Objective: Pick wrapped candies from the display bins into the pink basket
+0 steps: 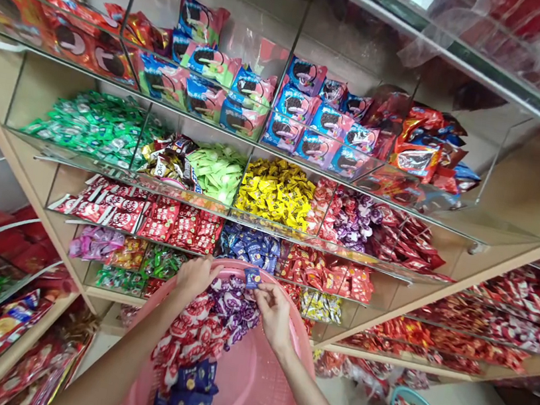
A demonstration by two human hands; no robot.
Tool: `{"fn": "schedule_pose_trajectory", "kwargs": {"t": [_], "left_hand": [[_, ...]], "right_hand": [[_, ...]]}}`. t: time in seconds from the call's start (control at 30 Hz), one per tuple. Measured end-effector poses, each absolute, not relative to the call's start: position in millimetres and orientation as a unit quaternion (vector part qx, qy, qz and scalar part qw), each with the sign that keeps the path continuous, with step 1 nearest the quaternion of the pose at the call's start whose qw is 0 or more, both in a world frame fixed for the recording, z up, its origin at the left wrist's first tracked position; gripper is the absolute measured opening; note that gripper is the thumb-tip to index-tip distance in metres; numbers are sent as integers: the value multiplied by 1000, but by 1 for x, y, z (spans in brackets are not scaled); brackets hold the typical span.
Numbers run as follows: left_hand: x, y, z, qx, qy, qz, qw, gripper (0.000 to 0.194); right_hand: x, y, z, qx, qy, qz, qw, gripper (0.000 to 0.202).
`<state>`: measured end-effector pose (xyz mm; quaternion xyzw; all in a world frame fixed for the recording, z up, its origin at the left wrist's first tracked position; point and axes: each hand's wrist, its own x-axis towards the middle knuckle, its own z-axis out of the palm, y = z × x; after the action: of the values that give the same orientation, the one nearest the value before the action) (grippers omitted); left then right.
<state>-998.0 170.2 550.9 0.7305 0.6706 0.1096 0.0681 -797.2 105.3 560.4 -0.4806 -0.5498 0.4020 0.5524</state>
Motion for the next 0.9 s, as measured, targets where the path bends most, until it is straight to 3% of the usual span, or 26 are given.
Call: {"fn": "schedule_pose_trajectory", "kwargs": {"t": [0.47, 0.63, 0.9], "left_hand": [[-997, 170, 550, 731, 672, 97, 65, 59], [-997, 171, 548, 735, 669, 95, 59, 59], [-997, 170, 550, 735, 669, 90, 63, 62]], "right_hand": [[-804, 63, 533, -504, -558, 473, 460, 18], [-793, 53, 510, -484, -561, 577, 343, 17], [-775, 51, 482, -527, -551, 603, 234, 18]]}}
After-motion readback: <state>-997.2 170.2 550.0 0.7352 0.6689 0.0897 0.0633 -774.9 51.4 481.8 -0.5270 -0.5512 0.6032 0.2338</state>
